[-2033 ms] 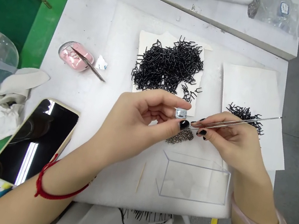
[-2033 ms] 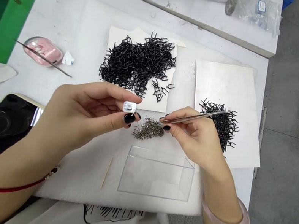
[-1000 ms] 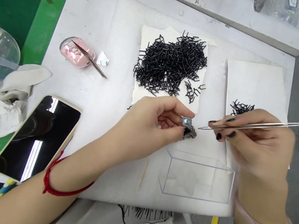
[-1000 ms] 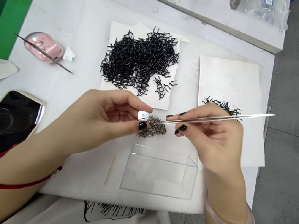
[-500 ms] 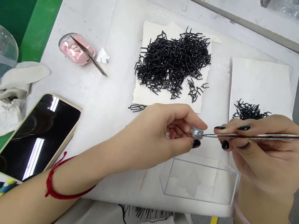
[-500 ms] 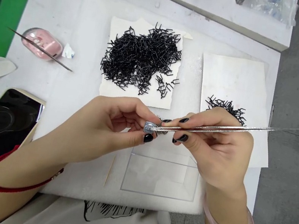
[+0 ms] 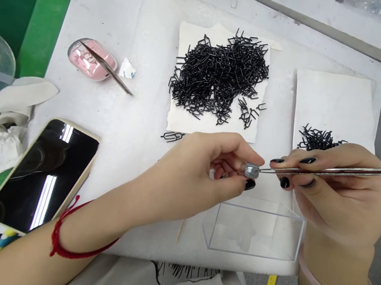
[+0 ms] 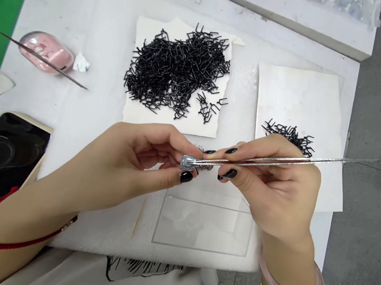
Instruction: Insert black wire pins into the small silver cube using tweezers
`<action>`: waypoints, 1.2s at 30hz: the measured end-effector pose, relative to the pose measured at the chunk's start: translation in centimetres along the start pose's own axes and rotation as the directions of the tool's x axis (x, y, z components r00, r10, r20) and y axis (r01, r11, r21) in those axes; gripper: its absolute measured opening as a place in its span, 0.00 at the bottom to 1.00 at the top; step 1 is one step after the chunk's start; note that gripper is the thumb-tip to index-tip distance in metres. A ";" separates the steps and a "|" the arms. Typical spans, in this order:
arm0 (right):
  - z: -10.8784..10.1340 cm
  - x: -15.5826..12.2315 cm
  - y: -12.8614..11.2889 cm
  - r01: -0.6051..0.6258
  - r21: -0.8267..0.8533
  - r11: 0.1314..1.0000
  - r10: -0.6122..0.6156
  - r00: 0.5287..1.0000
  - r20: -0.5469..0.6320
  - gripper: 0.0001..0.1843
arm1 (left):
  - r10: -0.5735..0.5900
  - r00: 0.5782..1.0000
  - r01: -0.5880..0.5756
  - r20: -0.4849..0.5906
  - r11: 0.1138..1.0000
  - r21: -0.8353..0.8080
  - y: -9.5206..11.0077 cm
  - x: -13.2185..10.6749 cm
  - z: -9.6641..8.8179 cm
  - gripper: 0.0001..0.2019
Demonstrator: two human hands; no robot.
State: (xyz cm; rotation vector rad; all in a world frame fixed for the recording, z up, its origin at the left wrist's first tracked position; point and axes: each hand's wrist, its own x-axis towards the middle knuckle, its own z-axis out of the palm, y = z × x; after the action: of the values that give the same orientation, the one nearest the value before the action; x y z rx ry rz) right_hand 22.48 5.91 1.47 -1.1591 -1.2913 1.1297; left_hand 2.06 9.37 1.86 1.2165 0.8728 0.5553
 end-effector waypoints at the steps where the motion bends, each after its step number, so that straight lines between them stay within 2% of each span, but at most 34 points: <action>1: 0.0 0.0 0.1 0.009 0.006 1.000 -0.009 1.000 0.000 0.09 | 0.001 1.000 -0.001 0.000 1.000 0.002 0.0 0.0 0.0 0.09; 6: -0.1 0.2 0.5 0.101 0.059 0.993 -0.103 0.994 0.029 0.09 | -0.016 1.000 0.016 0.008 1.000 0.015 0.2 0.0 -0.2 0.09; 10: 0.1 0.1 0.3 0.108 0.093 0.990 -0.112 0.993 0.033 0.09 | -0.015 1.000 0.015 0.016 1.000 0.011 0.2 -0.1 -0.1 0.09; 15: 0.1 0.0 0.1 0.065 0.080 0.995 -0.066 0.998 0.007 0.10 | -0.004 1.000 0.003 0.009 1.000 0.003 0.2 -0.3 0.0 0.09; 21: -0.5 0.4 0.9 0.197 0.047 0.979 -0.200 0.978 0.060 0.11 | -0.004 1.000 0.004 0.016 1.000 0.005 0.1 -0.2 -0.1 0.09; 26: -0.2 0.4 0.7 0.183 0.090 0.979 -0.189 0.980 0.064 0.11 | 0.000 1.000 0.000 0.011 1.000 0.025 -0.1 -0.2 -0.1 0.09; 32: 0.1 -0.1 -0.1 0.048 0.045 0.998 -0.047 0.999 -0.006 0.09 | 0.001 1.000 -0.002 0.023 1.000 0.020 -0.1 0.0 -0.2 0.09; 36: -0.1 0.1 0.3 0.150 0.004 0.989 -0.150 0.988 0.028 0.09 | 0.002 1.000 -0.002 0.014 1.000 0.024 -0.2 -0.1 -0.2 0.09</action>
State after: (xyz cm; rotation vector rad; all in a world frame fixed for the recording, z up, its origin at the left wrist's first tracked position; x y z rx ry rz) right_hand 22.61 6.07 1.14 -1.0301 -1.3749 1.0396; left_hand 1.87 9.37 1.71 1.2422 0.8685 0.5382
